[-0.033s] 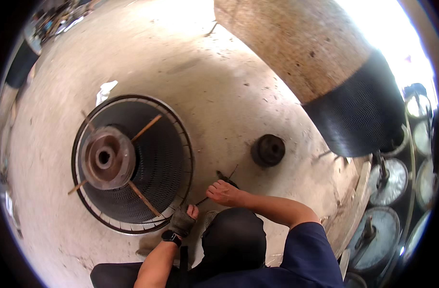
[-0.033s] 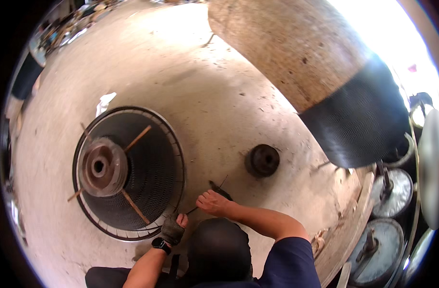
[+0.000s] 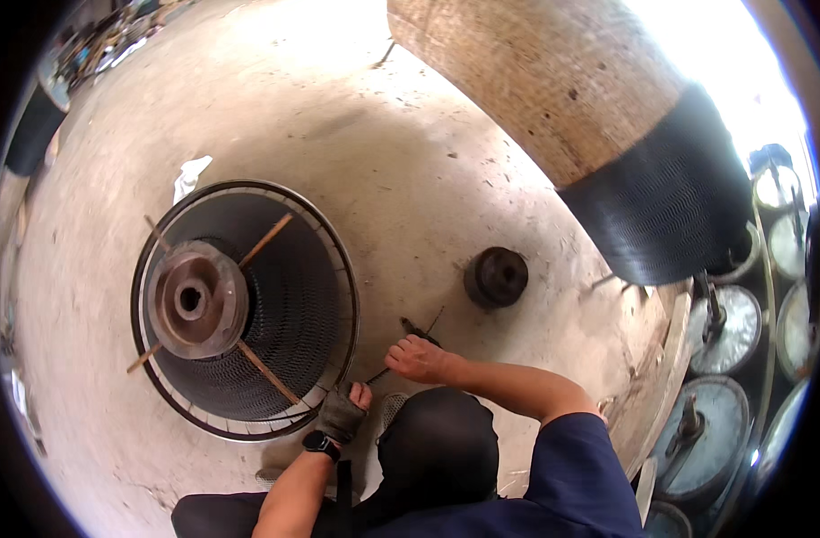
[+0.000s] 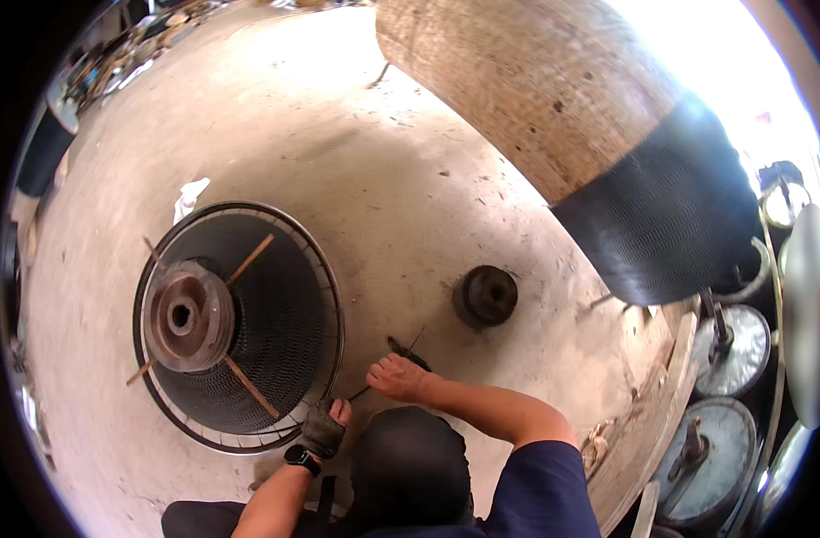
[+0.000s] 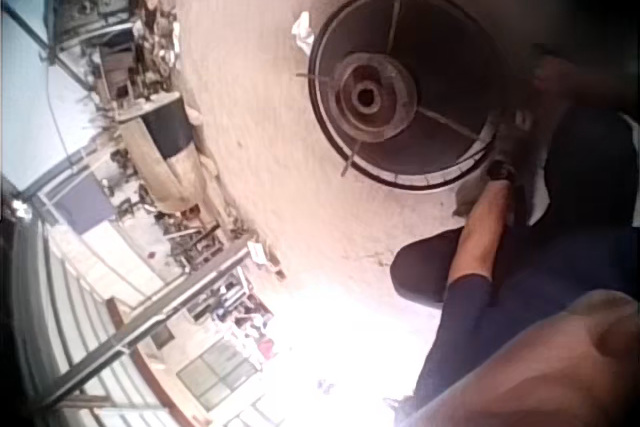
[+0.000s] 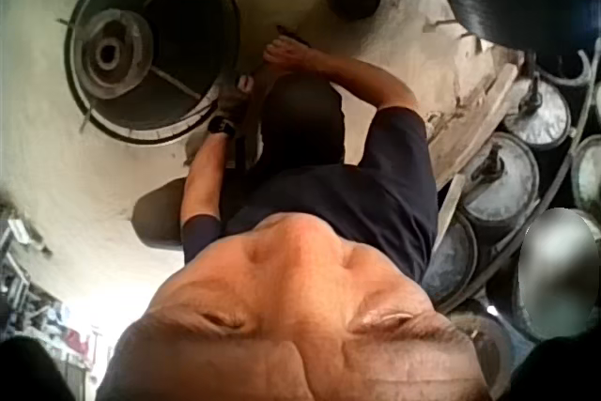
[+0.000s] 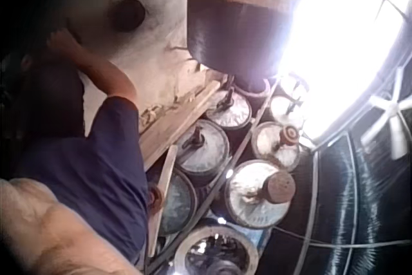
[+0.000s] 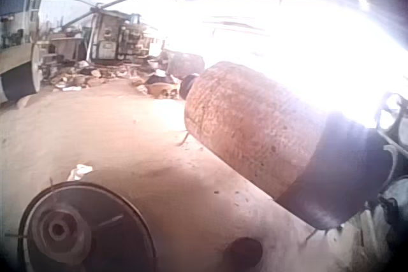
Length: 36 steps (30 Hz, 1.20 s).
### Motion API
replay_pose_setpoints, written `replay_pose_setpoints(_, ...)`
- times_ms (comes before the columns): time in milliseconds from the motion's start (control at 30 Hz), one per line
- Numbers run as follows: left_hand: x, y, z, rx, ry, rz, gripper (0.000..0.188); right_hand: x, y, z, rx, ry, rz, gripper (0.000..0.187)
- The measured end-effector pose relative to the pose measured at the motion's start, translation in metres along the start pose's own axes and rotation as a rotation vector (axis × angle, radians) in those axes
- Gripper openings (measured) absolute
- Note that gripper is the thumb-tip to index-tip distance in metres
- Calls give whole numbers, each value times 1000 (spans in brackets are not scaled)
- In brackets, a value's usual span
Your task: The person assembles a circular basket base by arranging wooden sticks and securing them with pliers. They then move to a large cylindrical object and attach a black mesh material to its surface using a hammer and nails.
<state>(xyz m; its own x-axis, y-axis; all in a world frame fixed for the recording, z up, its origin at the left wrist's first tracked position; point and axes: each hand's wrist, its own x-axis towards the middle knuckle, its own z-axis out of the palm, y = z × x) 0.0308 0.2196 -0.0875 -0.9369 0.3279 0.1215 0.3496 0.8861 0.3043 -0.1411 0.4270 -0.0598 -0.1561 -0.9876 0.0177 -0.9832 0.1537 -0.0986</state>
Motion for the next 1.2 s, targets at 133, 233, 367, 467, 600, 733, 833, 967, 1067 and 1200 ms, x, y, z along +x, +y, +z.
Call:
replay_pose_setpoints(133,15,19,4,-17,82,94,39,-28,5,-4,-56,43,97,8)
replay_pose_setpoints(233,28,30,7,-106,154,114,38,-43,11,-8,-130,-14,112,7)
replay_pose_setpoints(367,31,44,19,-251,130,-1,57,-55,38,-22,-90,-77,136,7)
replay_pose_setpoints(467,36,44,8,-239,139,-87,65,-62,70,-34,-166,-126,111,12)
replay_pose_setpoints(600,24,36,17,-78,58,-123,67,-65,121,-45,-86,-144,107,8)
replay_pose_setpoints(733,20,31,17,8,-1,-118,64,-72,163,-50,-158,-214,63,8)
replay_pose_setpoints(833,27,31,24,-21,-161,-130,65,-85,190,-49,-261,-205,92,12)
replay_pose_setpoints(967,67,33,28,-21,-176,-99,65,-91,188,-61,-508,71,295,32)
replay_pose_setpoints(1067,117,25,32,-50,-100,-119,67,-100,123,-38,-124,353,884,49)
replay_pose_setpoints(1200,181,23,28,-178,-166,-155,70,-99,0,24,1253,164,1103,53)
